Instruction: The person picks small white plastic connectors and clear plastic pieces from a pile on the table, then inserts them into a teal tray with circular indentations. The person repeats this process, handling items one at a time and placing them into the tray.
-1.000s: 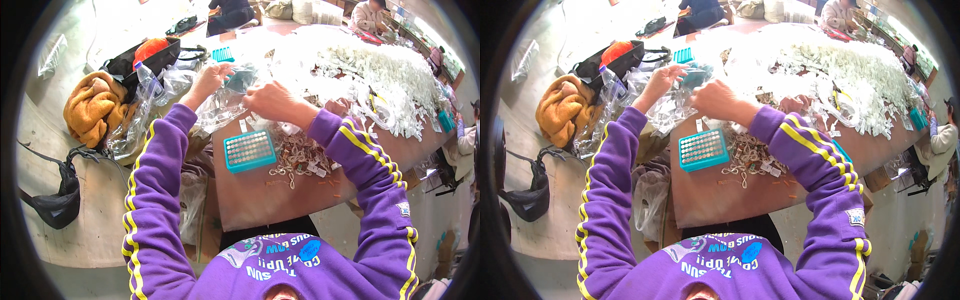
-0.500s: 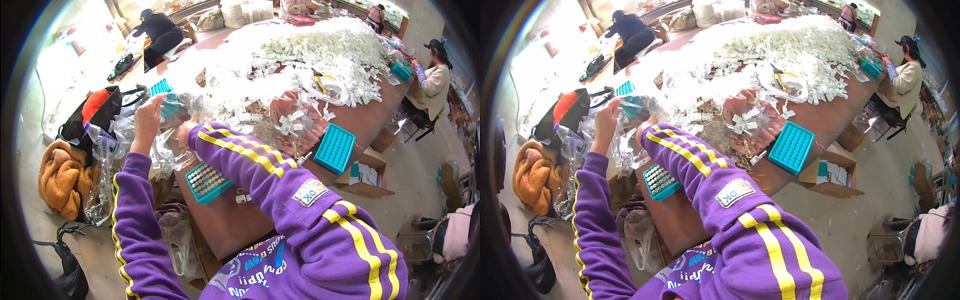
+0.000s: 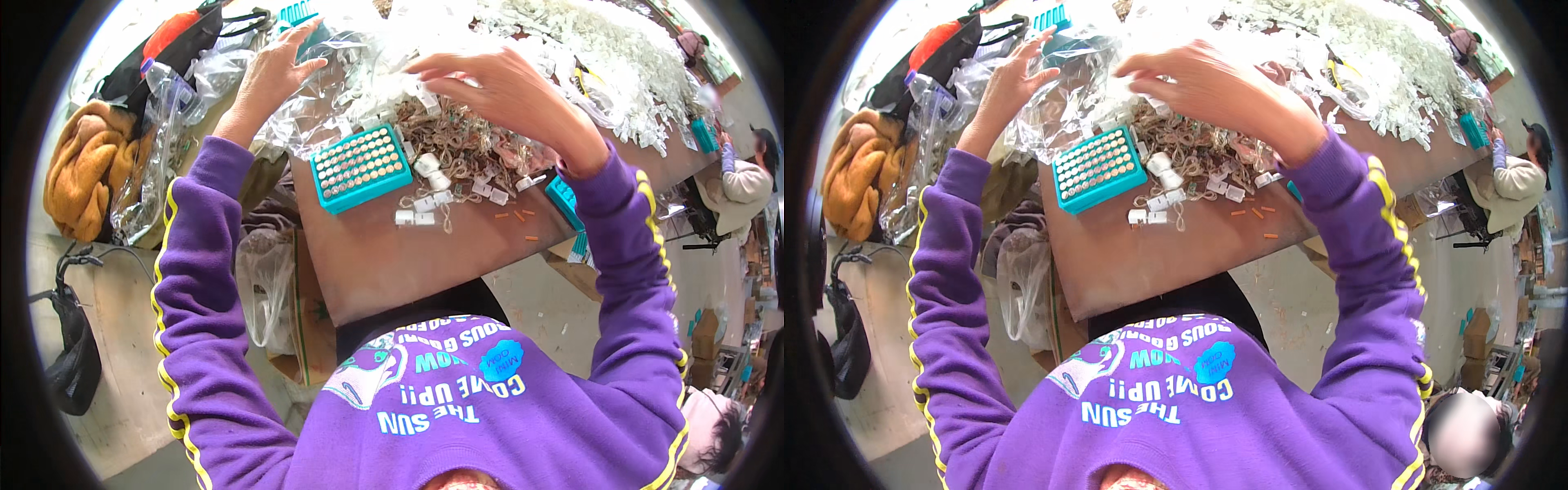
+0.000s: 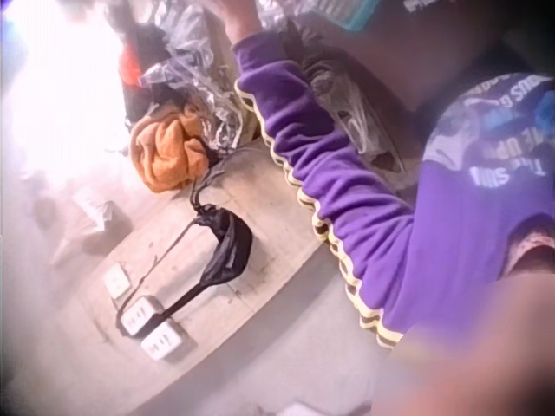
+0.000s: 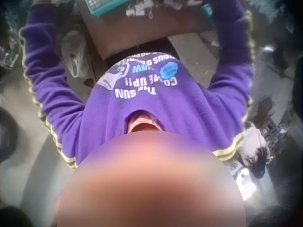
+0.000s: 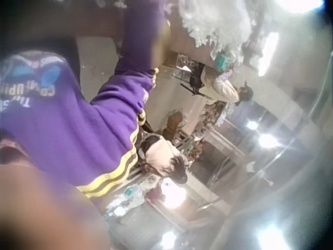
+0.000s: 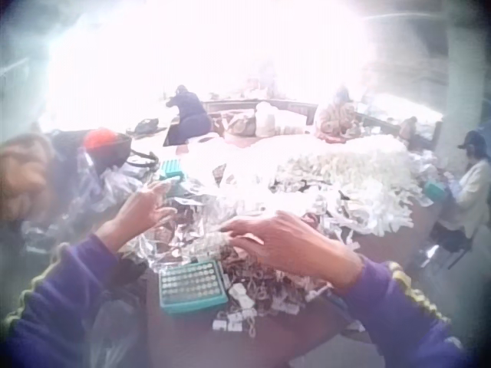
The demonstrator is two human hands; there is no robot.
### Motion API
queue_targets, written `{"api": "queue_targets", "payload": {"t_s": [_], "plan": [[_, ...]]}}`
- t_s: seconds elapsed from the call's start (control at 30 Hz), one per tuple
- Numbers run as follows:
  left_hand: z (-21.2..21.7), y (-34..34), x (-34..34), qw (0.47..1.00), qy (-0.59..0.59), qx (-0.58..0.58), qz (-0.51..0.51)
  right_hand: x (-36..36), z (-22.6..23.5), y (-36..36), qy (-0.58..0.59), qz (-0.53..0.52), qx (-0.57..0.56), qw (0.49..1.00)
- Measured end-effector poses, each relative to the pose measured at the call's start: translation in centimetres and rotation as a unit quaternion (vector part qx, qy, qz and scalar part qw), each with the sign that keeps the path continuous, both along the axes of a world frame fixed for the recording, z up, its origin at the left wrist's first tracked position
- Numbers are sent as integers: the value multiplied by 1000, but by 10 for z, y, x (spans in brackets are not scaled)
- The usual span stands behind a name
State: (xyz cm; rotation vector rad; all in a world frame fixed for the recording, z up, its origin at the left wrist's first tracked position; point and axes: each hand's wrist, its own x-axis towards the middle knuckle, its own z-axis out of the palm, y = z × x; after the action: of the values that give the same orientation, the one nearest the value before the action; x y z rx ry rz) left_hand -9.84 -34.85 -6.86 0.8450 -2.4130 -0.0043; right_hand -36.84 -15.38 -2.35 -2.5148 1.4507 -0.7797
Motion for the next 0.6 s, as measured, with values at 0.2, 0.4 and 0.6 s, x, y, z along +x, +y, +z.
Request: {"api": "queue_targets", "payload": {"t_s": [0.2, 0.4, 0.6], "plan": [[1, 80, 17, 994, 68, -84, 19, -8, -73, 62, -303, -144, 62, 940], [-76, 211, -11, 991, 29, 95, -88, 17, -146, 103, -422, -215, 64, 879], [-102, 218, -28, 987, -18, 143, -71, 18, -152, 118, -265, -190, 34, 945]]}}
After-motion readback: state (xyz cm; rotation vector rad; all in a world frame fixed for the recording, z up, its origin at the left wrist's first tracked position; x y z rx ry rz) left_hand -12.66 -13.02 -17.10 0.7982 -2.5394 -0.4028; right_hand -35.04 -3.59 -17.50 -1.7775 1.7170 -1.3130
